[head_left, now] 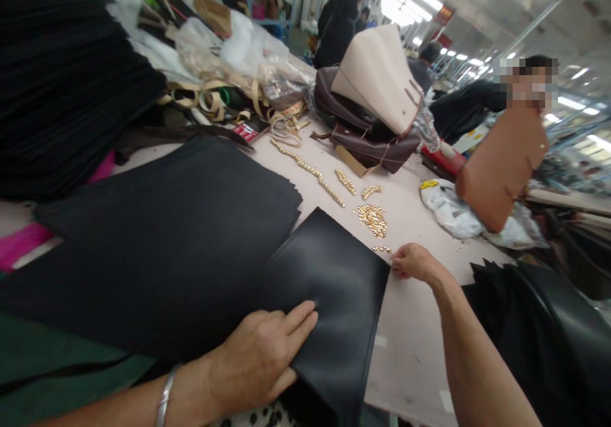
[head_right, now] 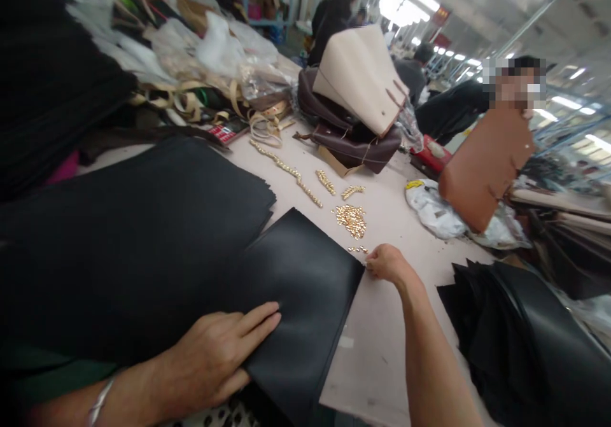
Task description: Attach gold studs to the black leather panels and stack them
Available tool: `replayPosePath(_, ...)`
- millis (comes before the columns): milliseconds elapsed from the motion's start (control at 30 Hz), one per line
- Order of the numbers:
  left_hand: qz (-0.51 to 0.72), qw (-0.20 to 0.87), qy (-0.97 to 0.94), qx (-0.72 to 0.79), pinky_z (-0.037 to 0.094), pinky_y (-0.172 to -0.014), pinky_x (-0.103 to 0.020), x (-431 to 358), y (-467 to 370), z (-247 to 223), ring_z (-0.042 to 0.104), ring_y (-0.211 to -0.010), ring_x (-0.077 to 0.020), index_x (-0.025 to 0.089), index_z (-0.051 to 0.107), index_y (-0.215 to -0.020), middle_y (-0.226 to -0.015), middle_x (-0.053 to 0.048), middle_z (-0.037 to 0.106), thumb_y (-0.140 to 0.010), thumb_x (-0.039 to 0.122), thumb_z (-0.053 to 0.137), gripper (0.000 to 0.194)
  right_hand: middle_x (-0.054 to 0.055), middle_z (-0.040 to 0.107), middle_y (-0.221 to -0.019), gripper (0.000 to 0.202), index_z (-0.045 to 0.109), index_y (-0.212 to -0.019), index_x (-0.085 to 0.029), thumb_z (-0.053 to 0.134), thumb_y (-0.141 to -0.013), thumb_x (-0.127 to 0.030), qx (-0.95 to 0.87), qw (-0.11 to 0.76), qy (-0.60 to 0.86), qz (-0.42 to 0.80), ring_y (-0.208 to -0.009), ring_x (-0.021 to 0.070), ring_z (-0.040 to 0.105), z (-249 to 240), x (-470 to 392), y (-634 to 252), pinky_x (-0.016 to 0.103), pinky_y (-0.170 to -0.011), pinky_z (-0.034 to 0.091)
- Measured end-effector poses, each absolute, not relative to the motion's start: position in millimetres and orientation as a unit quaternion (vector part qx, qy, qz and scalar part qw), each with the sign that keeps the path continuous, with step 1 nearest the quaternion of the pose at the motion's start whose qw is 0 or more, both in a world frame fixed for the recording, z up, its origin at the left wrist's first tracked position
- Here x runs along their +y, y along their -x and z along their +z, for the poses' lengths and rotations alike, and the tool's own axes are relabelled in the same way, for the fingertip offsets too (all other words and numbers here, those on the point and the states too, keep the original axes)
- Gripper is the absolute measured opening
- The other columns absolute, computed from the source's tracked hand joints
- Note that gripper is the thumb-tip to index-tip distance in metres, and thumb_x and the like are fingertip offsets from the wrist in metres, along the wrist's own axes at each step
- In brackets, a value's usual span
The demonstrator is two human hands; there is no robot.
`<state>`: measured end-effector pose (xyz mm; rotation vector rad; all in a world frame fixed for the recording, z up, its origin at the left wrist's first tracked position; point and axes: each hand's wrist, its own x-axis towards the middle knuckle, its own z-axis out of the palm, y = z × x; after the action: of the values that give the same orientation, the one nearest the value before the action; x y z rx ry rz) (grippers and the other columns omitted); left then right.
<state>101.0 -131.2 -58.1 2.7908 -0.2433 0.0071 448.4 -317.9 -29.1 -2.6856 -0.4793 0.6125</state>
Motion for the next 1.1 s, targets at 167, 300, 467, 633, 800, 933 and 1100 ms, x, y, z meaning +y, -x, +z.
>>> replayPosePath(167,0.082,0.158,-0.978,-0.11,0.055,-0.067,-0.036,-130,-97,-62,0.066,-0.082,-0.0216,0.011,0.054,-0.137,-0.145,-0.011,0.057,-0.085,0.039,0.066,0.06,0.003,0.065,-0.054,0.015,0.073,-0.077,-0.013,0.068,-0.072,-0.027,-0.171,0.186,0.942,0.22,-0.052,0.0163,0.063,-16,-318,-414,0.027,-0.057,0.052)
replayPosePath(300,0.114,0.157,-0.974,-0.118,0.052,-0.062,-0.035,-130,-97,-67,0.063,-0.077,-0.0199,0.01,0.057,-0.132,-0.14,-0.01,0.061,-0.085,0.043,0.066,0.059,0.005,0.071,-0.075,0.037,0.071,-0.095,-0.014,0.067,-0.077,-0.046,-0.202,0.301,0.886,0.288,-0.065,0.0173,0.066,-19,-307,-341,0.029,-0.066,0.056)
replayPosePath(467,0.126,0.169,-0.971,-0.116,0.048,-0.057,-0.036,-131,-97,-70,0.06,-0.075,-0.0202,0.012,0.058,-0.129,-0.127,-0.008,0.067,-0.086,0.043,0.063,0.053,0.004,0.07,-0.077,0.03,0.072,-0.095,-0.016,0.068,-0.082,-0.044,-0.257,0.336,0.827,0.369,-0.064,0.0153,0.062,-31,-286,-265,0.028,-0.064,0.052)
replayPosePath(633,0.133,0.171,-0.969,-0.118,0.046,-0.056,-0.036,-131,-96,-69,0.059,-0.073,-0.0199,0.011,0.057,-0.126,-0.118,-0.01,0.067,-0.088,0.044,0.061,0.05,0.002,0.07,-0.075,0.023,0.073,-0.095,-0.018,0.061,-0.087,-0.037,-0.304,0.256,0.847,0.353,-0.063,0.0155,0.062,-32,-279,-260,0.028,-0.062,0.049)
replayPosePath(800,0.136,0.173,-0.967,-0.126,0.045,-0.058,-0.034,-129,-96,-68,0.058,-0.072,-0.0185,0.011,0.059,-0.121,-0.11,-0.008,0.067,-0.088,0.044,0.064,0.047,0.0,0.066,-0.069,0.02,0.071,-0.086,-0.02,0.058,-0.088,-0.035,-0.346,0.202,0.846,0.353,-0.062,0.0153,0.059,-23,-271,-263,0.026,-0.06,0.045)
replayPosePath(933,0.136,0.181,-0.966,-0.124,0.045,-0.056,-0.036,-129,-97,-67,0.056,-0.071,-0.0187,0.011,0.06,-0.121,-0.109,-0.005,0.066,-0.087,0.043,0.064,0.048,0.0,0.064,-0.066,0.02,0.071,-0.084,-0.02,0.057,-0.088,-0.034,-0.358,0.169,0.848,0.352,-0.061,0.0152,0.056,-16,-263,-261,0.026,-0.058,0.041)
replayPosePath(1100,0.137,0.184,-0.965,-0.127,0.046,-0.056,-0.035,-128,-96,-66,0.056,-0.071,-0.0181,0.009,0.061,-0.12,-0.111,-0.005,0.066,-0.087,0.042,0.064,0.046,0.0,0.065,-0.067,0.02,0.071,-0.084,-0.02,0.056,-0.088,-0.032,-0.391,0.151,0.84,0.343,-0.062,0.0149,0.056,-10,-259,-262,0.026,-0.06,0.04)
